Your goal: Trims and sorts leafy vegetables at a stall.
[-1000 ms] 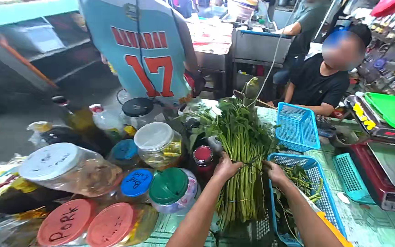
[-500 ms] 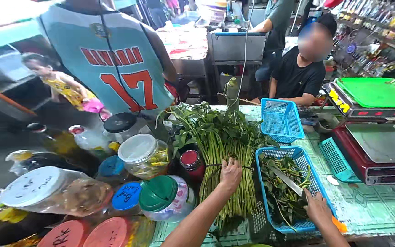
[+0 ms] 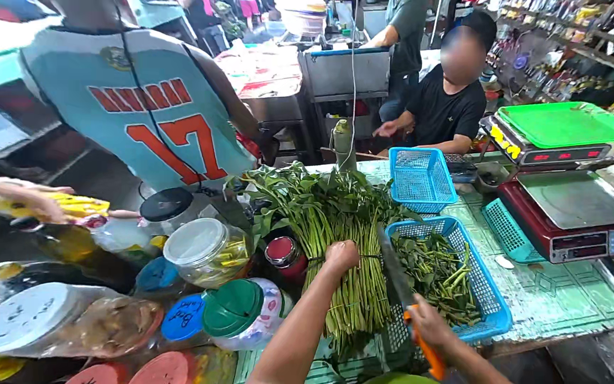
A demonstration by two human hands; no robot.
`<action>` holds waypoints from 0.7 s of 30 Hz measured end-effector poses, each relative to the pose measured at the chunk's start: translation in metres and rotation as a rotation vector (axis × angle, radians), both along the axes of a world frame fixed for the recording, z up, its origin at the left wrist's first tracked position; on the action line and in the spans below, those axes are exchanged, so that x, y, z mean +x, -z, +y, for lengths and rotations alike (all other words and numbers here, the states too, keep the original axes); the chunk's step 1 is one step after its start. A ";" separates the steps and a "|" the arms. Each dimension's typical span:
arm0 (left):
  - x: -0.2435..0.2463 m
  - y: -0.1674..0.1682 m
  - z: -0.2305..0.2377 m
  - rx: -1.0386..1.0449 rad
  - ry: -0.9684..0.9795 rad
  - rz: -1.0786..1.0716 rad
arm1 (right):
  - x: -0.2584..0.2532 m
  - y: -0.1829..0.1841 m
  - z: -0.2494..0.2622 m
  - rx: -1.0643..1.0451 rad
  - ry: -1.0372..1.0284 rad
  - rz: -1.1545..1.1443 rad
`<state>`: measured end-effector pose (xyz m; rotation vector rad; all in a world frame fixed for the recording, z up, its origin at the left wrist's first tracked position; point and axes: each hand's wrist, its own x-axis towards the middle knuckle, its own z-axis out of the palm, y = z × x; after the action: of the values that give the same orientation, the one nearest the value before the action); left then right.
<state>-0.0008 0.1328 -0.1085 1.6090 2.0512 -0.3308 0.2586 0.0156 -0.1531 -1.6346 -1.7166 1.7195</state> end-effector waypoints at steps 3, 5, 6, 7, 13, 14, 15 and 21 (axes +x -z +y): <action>-0.009 0.010 -0.002 0.033 -0.022 -0.025 | -0.060 0.032 0.003 0.055 -0.084 -0.016; -0.010 0.013 -0.004 0.053 -0.021 -0.030 | -0.084 0.042 0.006 0.079 -0.102 -0.048; -0.011 0.013 -0.006 0.064 -0.037 -0.039 | -0.091 0.042 0.007 0.079 -0.105 -0.058; -0.012 0.013 -0.007 0.084 -0.066 -0.063 | -0.096 0.040 0.009 0.080 -0.109 -0.073; -0.030 0.006 -0.016 0.265 -0.277 -0.352 | -0.098 0.023 0.021 0.044 -0.075 -0.083; -0.032 0.002 -0.022 0.257 -0.212 -0.279 | -0.091 0.019 0.018 0.048 -0.055 -0.068; -0.034 -0.004 -0.031 0.245 -0.144 -0.183 | -0.080 0.012 0.014 0.070 -0.044 -0.075; -0.040 -0.011 -0.102 0.282 -0.027 0.128 | 0.050 -0.009 0.010 0.357 0.085 -0.532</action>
<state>-0.0411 0.0309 -0.0975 1.7601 2.2977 -0.1422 0.3085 0.0255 -0.1441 -2.0598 -1.9848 0.9076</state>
